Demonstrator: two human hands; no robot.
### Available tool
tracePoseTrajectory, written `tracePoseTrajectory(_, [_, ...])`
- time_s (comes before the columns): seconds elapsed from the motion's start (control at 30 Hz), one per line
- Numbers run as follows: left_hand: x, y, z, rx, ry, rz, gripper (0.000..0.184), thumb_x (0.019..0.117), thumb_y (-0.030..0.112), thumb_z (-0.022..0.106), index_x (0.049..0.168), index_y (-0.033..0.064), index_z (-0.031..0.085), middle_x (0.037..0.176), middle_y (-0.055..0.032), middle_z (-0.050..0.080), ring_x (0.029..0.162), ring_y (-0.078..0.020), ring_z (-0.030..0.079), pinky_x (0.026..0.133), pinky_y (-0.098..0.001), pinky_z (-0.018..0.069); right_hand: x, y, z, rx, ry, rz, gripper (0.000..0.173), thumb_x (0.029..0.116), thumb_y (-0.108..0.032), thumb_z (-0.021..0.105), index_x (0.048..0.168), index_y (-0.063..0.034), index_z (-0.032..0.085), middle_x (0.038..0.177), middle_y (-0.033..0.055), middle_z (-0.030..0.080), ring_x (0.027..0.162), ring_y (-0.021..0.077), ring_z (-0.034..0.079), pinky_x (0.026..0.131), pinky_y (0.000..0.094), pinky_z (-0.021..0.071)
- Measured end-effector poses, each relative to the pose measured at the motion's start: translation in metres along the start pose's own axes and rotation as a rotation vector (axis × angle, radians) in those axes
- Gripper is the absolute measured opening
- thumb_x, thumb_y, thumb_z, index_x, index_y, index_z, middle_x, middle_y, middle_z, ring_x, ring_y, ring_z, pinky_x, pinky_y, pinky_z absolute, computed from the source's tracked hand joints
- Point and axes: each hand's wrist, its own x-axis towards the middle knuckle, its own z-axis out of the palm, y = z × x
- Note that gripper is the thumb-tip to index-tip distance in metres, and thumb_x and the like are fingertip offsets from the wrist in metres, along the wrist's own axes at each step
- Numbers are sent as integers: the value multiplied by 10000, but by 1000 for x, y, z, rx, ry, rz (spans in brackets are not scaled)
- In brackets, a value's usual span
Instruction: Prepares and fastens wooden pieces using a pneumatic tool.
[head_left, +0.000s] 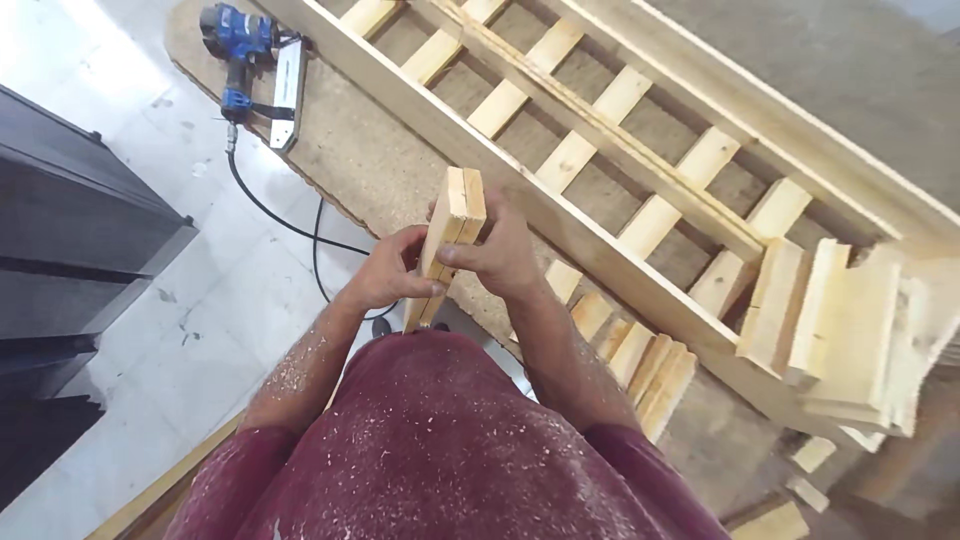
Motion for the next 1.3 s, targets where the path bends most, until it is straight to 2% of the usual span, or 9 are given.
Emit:
tracePoseTrajectory(0.1, [-2,4,1,36,6,3,658,725,132,878,1296,-3,582,1148,-120,725,1054,-219,718,938,-417,616,-3,-3,2,-23,-3,-6,800,683,-188,904,1363,-47,507,1186,97,706,1051,203,717,875,382,639])
tracePoseTrajectory(0.3, [-7,1,3,24,20,47,676,745,177,885,1316,-22,583,1154,-126,728,1059,-220,718,949,-422,611,-6,-5,4,-62,-8,-5,870,679,-262,921,1404,-50,489,1206,86,705,1071,188,711,899,374,632])
tracePoseTrajectory(0.53, [-13,4,6,55,44,73,735,729,243,908,1330,-21,577,1176,-124,725,1084,-222,711,967,-429,603,-11,-10,8,-59,-23,-6,800,677,-242,918,1346,-46,525,1168,87,721,1038,195,723,874,382,640])
tracePoseTrajectory(0.67, [-16,7,4,82,28,76,743,729,268,914,1328,-19,581,1188,-110,721,1103,-205,704,987,-417,595,-15,-10,12,-79,2,-39,847,675,-257,917,1377,-43,494,1192,90,715,1066,200,717,892,382,637])
tracePoseTrajectory(0.77, [-16,9,5,80,9,88,714,740,239,906,1320,-18,579,1185,-107,721,1108,-199,702,994,-410,593,-16,-11,13,-115,13,-54,876,670,-302,921,1388,-48,488,1201,83,712,1075,188,714,892,370,636])
tracePoseTrajectory(0.93, [-17,11,8,49,8,44,707,720,124,896,1328,-24,566,1202,-121,714,1129,-215,695,1009,-417,585,-16,-10,13,-121,14,-50,863,668,-298,919,1378,-47,496,1189,91,713,1067,196,719,874,376,643])
tracePoseTrajectory(1.23, [-17,6,6,74,-3,42,704,721,110,896,1325,-21,559,1186,-105,721,1119,-198,700,1003,-398,591,-14,-6,16,-101,30,-37,836,677,-293,907,1367,-50,501,1168,97,718,1048,213,724,856,394,646])
tracePoseTrajectory(1.3, [-15,7,2,93,1,43,695,708,140,899,1306,-10,577,1162,-89,729,1084,-179,712,971,-385,605,-12,-9,16,-150,17,-48,895,668,-341,921,1396,-65,478,1204,84,701,1064,198,713,873,393,638])
